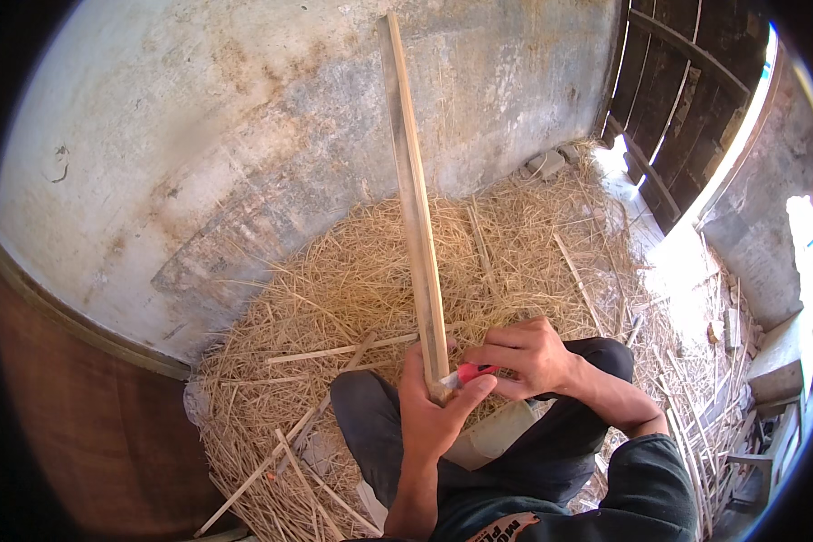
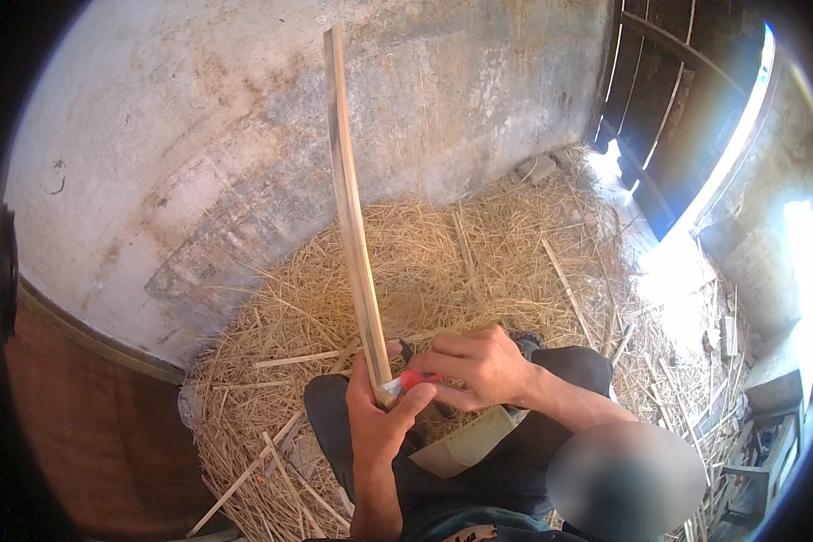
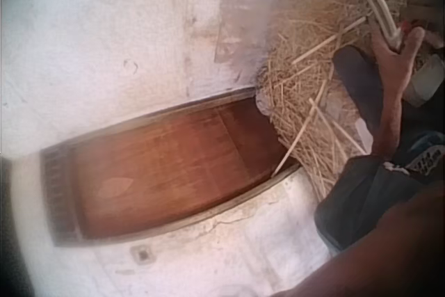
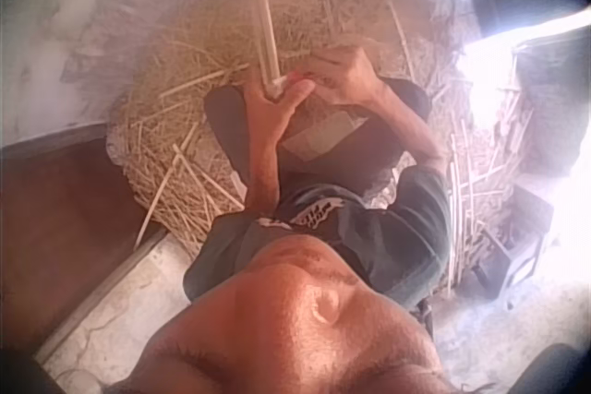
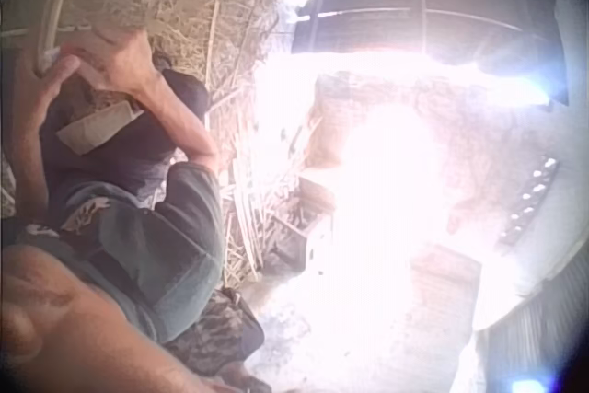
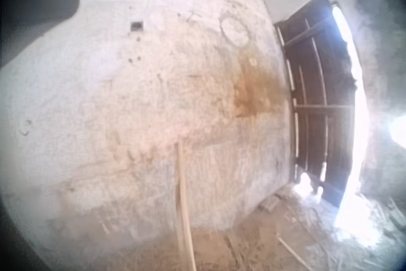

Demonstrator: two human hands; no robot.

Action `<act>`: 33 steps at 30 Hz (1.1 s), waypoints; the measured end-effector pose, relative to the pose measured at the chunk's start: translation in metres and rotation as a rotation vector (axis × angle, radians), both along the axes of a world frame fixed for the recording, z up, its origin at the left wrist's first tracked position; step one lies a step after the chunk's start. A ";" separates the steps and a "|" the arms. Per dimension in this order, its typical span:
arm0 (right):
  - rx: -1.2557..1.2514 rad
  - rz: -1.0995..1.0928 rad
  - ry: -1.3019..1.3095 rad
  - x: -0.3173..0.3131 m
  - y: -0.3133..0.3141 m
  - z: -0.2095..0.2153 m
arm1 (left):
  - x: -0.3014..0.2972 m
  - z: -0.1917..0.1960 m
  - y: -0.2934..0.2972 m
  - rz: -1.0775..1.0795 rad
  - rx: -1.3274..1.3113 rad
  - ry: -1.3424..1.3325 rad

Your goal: The person sits on a bed of straw and uses a red utility knife to shave thin strips from a long, thin piece of wood. They hold the wood vertically and repeatedly scrape the blade along its length to remove the outer layer.

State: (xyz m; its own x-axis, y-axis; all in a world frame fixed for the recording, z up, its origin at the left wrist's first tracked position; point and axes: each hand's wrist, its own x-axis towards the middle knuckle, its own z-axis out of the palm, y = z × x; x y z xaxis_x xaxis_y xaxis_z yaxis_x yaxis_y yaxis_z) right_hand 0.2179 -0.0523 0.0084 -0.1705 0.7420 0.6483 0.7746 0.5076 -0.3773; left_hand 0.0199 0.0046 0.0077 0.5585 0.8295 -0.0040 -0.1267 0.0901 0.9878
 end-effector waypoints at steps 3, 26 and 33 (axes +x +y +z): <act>-0.009 0.009 -0.013 -0.001 -0.001 0.001 | 0.004 -0.004 0.003 0.007 0.082 -0.031; 0.072 -0.149 -0.087 -0.008 -0.006 0.009 | 0.006 0.003 -0.005 -0.005 0.020 -0.024; 0.104 -0.146 -0.081 -0.006 -0.003 0.009 | 0.002 -0.007 -0.005 0.023 0.072 0.030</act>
